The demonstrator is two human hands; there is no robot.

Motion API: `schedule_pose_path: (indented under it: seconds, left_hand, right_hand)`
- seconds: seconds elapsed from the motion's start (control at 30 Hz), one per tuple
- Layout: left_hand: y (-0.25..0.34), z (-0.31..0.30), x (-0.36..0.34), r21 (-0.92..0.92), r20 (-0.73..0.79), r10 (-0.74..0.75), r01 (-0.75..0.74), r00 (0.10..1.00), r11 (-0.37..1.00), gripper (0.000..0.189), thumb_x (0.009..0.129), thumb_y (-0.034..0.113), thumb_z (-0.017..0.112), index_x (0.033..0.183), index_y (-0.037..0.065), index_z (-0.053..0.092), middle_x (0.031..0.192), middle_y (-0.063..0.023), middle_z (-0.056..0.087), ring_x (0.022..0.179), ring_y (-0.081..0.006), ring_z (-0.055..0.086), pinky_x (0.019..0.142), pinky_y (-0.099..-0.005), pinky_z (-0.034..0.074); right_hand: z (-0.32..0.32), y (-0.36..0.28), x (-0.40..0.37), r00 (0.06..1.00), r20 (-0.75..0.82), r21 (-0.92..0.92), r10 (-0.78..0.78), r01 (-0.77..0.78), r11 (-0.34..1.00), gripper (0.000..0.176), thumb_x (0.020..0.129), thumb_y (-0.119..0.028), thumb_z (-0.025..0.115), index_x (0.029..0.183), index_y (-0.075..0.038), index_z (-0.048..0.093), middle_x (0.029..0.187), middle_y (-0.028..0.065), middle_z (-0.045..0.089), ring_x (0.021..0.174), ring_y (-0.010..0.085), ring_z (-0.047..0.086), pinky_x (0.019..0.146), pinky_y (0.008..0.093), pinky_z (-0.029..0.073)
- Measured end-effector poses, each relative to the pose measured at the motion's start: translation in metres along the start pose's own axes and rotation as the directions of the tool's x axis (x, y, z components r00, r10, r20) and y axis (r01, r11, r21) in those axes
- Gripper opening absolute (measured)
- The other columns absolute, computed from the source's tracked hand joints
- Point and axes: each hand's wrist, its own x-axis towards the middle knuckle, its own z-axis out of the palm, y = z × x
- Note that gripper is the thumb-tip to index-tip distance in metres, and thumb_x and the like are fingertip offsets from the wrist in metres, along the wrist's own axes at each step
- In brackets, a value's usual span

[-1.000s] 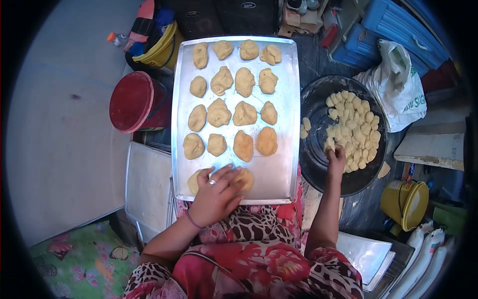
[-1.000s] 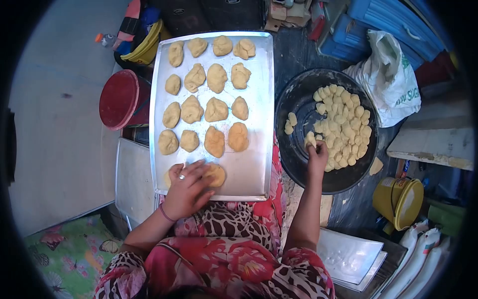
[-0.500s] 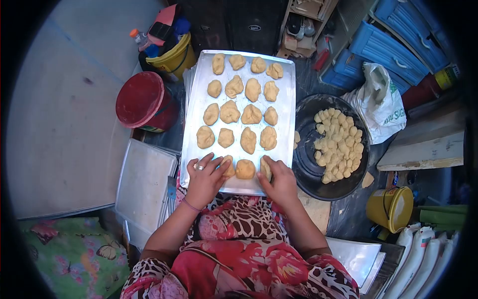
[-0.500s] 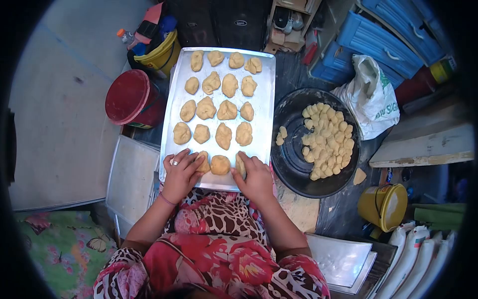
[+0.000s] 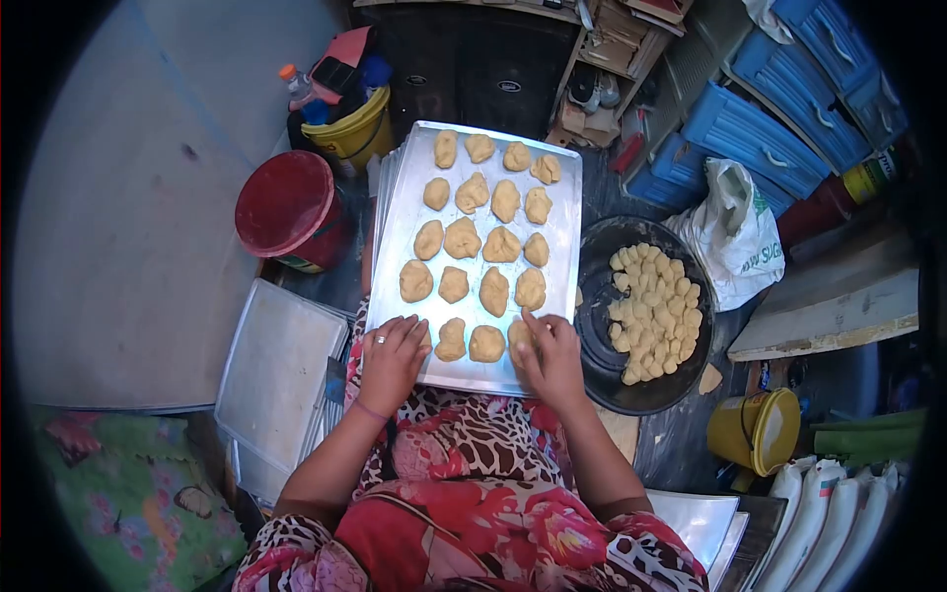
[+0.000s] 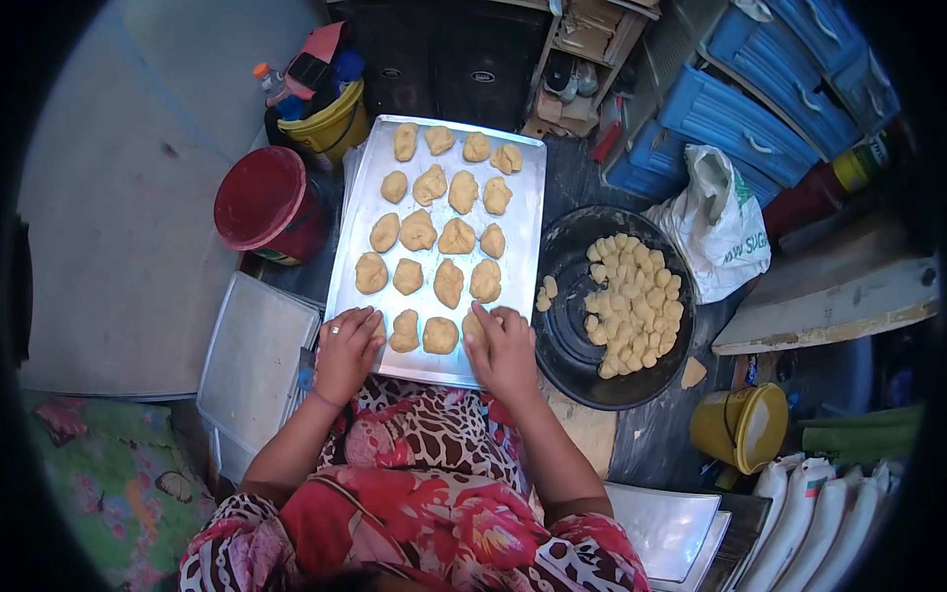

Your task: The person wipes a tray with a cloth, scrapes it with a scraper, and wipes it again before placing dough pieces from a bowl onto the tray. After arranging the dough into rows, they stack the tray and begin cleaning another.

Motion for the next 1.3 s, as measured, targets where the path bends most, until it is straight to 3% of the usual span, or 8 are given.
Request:
schedule_pose_path:
  seconds: [0.2,0.3,0.53,0.8,0.93,1.07,1.17,1.3]
  left_hand:
    - [0.002,-0.003,0.007,-0.086,-0.014,-0.022,0.02,1.0,0.996,0.039,0.08,0.021,0.067,0.115,0.007,0.061,0.117,-0.0093,0.059,0.111,-0.0265,0.051,0.092,-0.0413,0.036]
    - [0.004,-0.009,0.014,-0.079,-0.055,-0.007,0.003,0.998,0.997,0.038,0.081,0.021,0.067,0.115,0.006,0.061,0.116,-0.0098,0.059,0.111,-0.0268,0.051,0.092,-0.0413,0.036]
    - [0.021,-0.004,0.074,-0.086,-0.133,0.117,-0.129,0.984,0.988,0.032,0.082,0.02,0.065,0.11,0.007,0.062,0.113,-0.0087,0.06,0.108,-0.0252,0.053,0.091,-0.041,0.036]
    - [0.051,0.04,0.11,-0.062,0.15,0.211,-0.204,0.966,0.977,0.03,0.08,0.018,0.061,0.108,0.007,0.064,0.115,-0.0088,0.062,0.102,-0.0226,0.058,0.09,-0.04,0.038]
    - [0.046,0.033,0.111,-0.032,0.144,0.294,-0.292,0.945,0.956,0.028,0.081,0.018,0.061,0.106,0.007,0.065,0.116,-0.0084,0.062,0.101,-0.0223,0.058,0.088,-0.0378,0.039]
    - [0.046,0.03,0.135,-0.075,0.0,0.236,-0.235,0.972,0.969,0.022,0.083,0.017,0.058,0.102,0.008,0.066,0.107,-0.008,0.064,0.093,-0.0228,0.059,0.082,-0.0366,0.039]
    - [0.051,0.039,0.16,-0.082,-0.081,0.241,-0.247,0.967,0.965,0.025,0.084,0.02,0.059,0.106,0.008,0.066,0.109,-0.0067,0.064,0.098,-0.0234,0.058,0.086,-0.038,0.04]
    - [0.042,0.068,0.175,0.04,-0.021,0.33,-0.329,0.944,0.943,0.023,0.082,0.017,0.06,0.101,0.008,0.067,0.109,-0.0071,0.064,0.098,-0.0235,0.058,0.086,-0.0379,0.04]
  right_hand:
    - [-0.01,-0.002,0.05,0.993,0.002,-0.128,-0.121,0.12,0.985,0.049,0.078,-0.018,0.064,0.126,-0.011,0.056,0.118,0.0105,0.054,0.108,0.0279,0.048,0.092,0.0393,0.033]
    - [-0.004,0.018,0.063,1.0,0.01,0.065,-0.002,0.001,0.998,0.048,0.077,-0.017,0.068,0.123,-0.009,0.058,0.115,0.0121,0.055,0.11,0.0304,0.049,0.093,0.0401,0.037]
    - [0.011,0.024,0.058,0.994,0.065,0.127,0.084,-0.092,0.988,0.042,0.078,-0.018,0.07,0.115,-0.001,0.062,0.111,0.0156,0.056,0.105,0.0326,0.054,0.09,0.0375,0.045]
    - [0.017,0.029,0.047,0.995,0.046,0.21,0.088,-0.096,0.973,0.042,0.079,-0.013,0.069,0.118,0.001,0.06,0.114,0.0167,0.057,0.11,0.0336,0.052,0.094,0.0383,0.043]
    - [0.008,0.037,0.055,0.988,0.09,0.338,0.123,-0.147,0.929,0.039,0.082,-0.012,0.068,0.118,0.0,0.06,0.111,0.015,0.058,0.099,0.0271,0.059,0.08,0.0319,0.049]
    - [0.011,0.042,0.087,0.973,-0.071,0.372,0.22,-0.179,0.911,0.035,0.082,-0.011,0.066,0.115,-0.002,0.062,0.11,0.0164,0.058,0.099,0.0308,0.058,0.087,0.0363,0.046]
    - [0.022,0.047,0.109,0.966,-0.257,0.187,0.015,0.035,0.982,0.026,0.081,-0.006,0.064,0.107,-0.002,0.066,0.105,0.0144,0.061,0.093,0.0303,0.059,0.083,0.0361,0.048]
    - [0.034,0.053,0.112,0.978,-0.203,0.095,0.039,-0.02,0.995,0.023,0.08,-0.006,0.064,0.103,-0.002,0.067,0.101,0.0131,0.063,0.096,0.0302,0.057,0.083,0.0368,0.047]
